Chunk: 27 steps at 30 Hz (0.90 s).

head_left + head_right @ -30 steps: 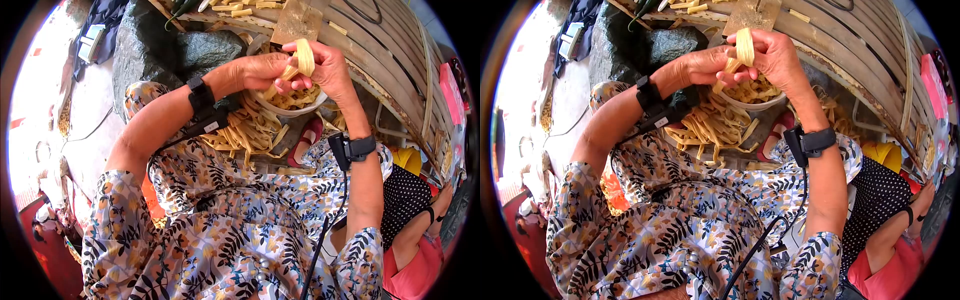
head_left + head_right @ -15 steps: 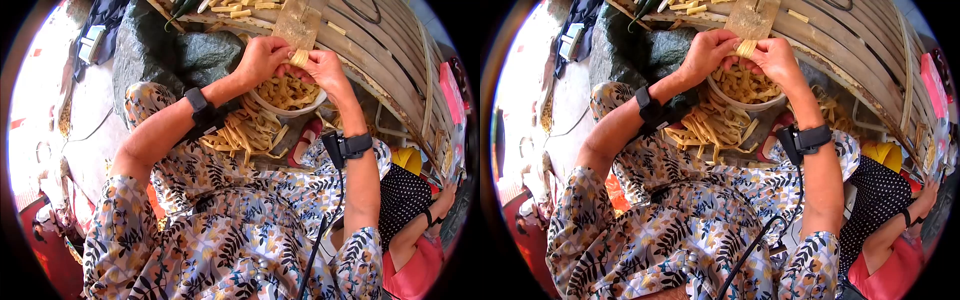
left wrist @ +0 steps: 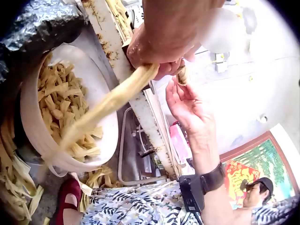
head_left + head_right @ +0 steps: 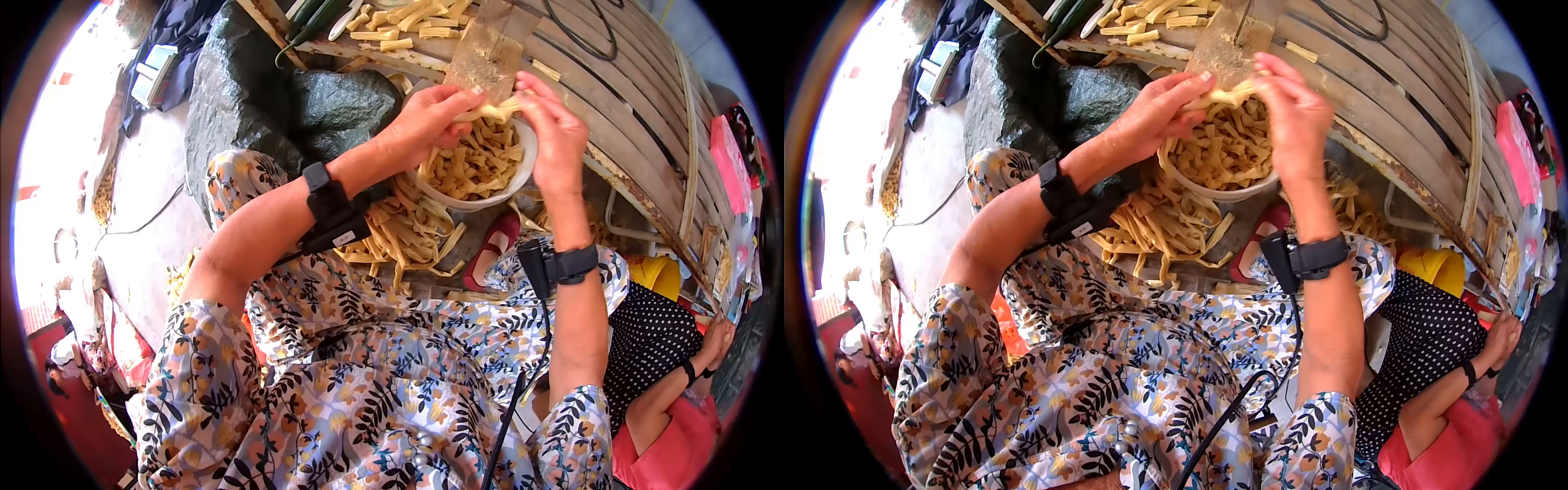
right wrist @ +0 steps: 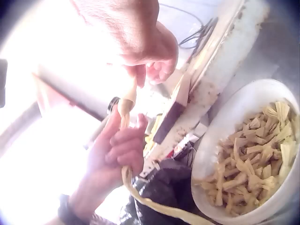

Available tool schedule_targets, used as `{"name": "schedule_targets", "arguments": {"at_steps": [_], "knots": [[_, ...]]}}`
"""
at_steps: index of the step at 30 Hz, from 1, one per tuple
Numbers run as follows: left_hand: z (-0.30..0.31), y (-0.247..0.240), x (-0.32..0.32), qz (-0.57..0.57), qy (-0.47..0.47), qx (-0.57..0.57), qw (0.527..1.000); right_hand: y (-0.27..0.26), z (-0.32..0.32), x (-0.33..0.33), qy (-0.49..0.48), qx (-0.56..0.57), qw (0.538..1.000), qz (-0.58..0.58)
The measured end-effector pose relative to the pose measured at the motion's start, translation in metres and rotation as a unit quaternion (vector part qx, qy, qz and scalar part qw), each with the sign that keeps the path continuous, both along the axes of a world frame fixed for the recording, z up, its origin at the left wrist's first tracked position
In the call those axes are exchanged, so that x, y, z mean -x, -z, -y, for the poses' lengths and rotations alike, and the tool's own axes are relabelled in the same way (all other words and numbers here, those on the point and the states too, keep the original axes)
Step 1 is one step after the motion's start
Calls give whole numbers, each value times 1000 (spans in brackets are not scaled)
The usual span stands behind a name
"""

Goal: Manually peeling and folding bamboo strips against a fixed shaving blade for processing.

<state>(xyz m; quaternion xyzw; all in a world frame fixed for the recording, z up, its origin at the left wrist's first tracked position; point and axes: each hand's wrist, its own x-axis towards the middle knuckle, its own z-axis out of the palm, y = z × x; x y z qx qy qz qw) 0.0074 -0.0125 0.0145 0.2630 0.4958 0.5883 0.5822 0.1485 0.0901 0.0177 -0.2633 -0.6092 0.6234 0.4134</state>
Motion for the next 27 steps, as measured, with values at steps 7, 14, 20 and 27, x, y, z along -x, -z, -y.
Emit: {"name": "schedule_targets", "arguments": {"at_steps": [7, 14, 20, 27], "knots": [[2, 3, 6, -44, 101, -21, 994, -7, -10, -11, -2, 136, 990, 23], [4, 8, 14, -190, 121, -61, 972, -7, 4, -4, -112, 121, 976, 139], [-1, 17, 12, -413, 23, -160, 896, -3, 4, 0, -63, 24, 988, 138], [3, 9, 13, -388, 65, -91, 915, -6, 17, 6, -115, 56, 982, 136]]}}
